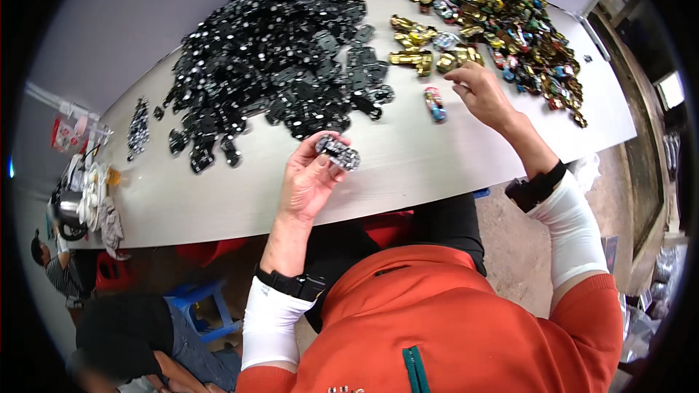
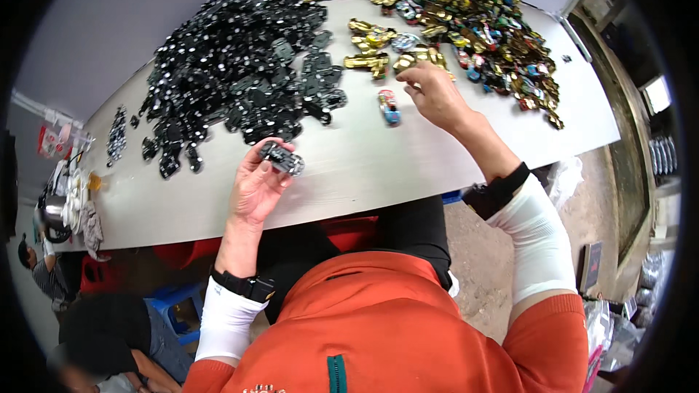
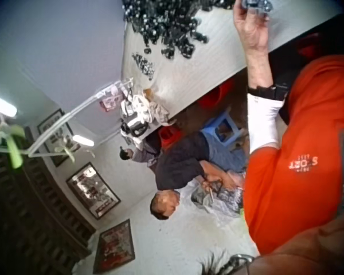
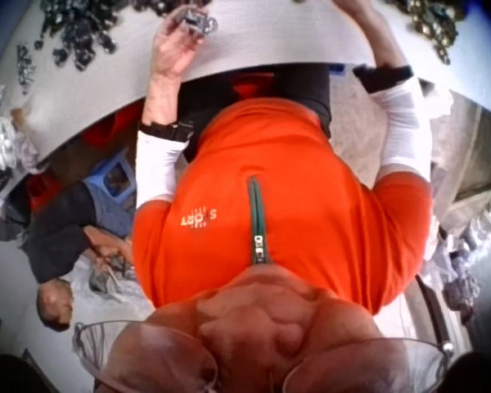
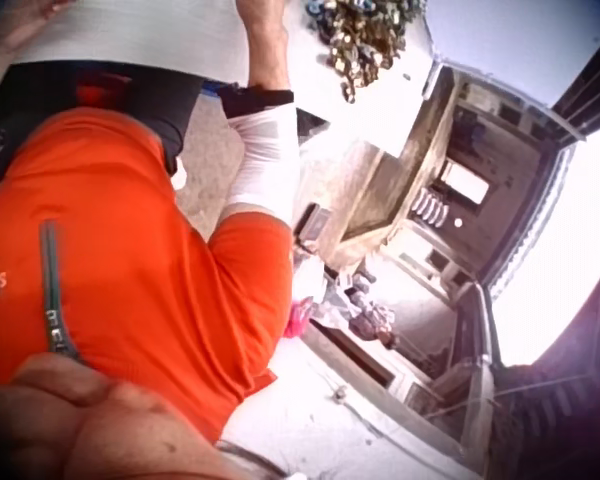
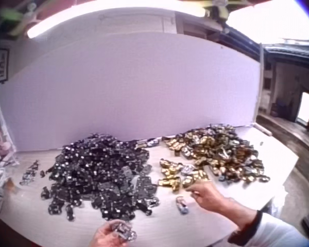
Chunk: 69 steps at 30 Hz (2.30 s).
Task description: The person assembles small toy cars by hand at a workbench. They pick up black chassis and colorful car bodies from piles on the table, fit the bodies onto the chassis, and place the completed units into a separate pile.
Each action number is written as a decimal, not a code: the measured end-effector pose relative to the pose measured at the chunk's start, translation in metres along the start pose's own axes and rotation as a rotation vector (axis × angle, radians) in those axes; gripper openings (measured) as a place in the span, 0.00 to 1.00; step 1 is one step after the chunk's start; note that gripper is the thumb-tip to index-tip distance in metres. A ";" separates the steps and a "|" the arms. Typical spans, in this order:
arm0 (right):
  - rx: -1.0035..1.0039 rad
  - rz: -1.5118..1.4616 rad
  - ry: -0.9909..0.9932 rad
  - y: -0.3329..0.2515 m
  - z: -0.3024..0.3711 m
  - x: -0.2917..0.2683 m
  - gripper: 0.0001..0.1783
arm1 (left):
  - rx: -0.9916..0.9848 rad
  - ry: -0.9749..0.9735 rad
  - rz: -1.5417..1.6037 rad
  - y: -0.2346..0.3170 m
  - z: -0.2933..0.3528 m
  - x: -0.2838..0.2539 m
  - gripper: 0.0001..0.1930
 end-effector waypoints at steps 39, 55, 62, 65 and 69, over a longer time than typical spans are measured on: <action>0.269 -0.256 0.188 0.023 0.026 0.032 0.07 | 0.384 0.528 -0.225 -0.013 -0.034 0.006 0.12; 0.390 -0.544 -0.464 -0.022 0.025 0.083 0.13 | 0.131 0.220 -0.176 -0.012 0.006 0.003 0.11; 0.185 0.006 -0.366 -0.010 0.010 0.065 0.21 | 0.113 0.168 -0.158 -0.014 0.001 0.009 0.11; 0.193 -0.092 -0.187 -0.003 0.007 0.051 0.20 | 0.137 0.159 -0.163 -0.010 0.003 0.013 0.12; 0.178 0.110 -0.439 -0.020 0.008 0.074 0.16 | 0.197 0.132 -0.175 0.001 0.004 0.019 0.14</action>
Point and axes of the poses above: each hand's wrist, its own z-axis away from the middle knuckle, its own x-axis out of the palm, y = z × x, the point moved 10 cm from there along -z, towards the middle knuckle, and after that the axes turned 12 degrees about -z, right-handed, at the moved point
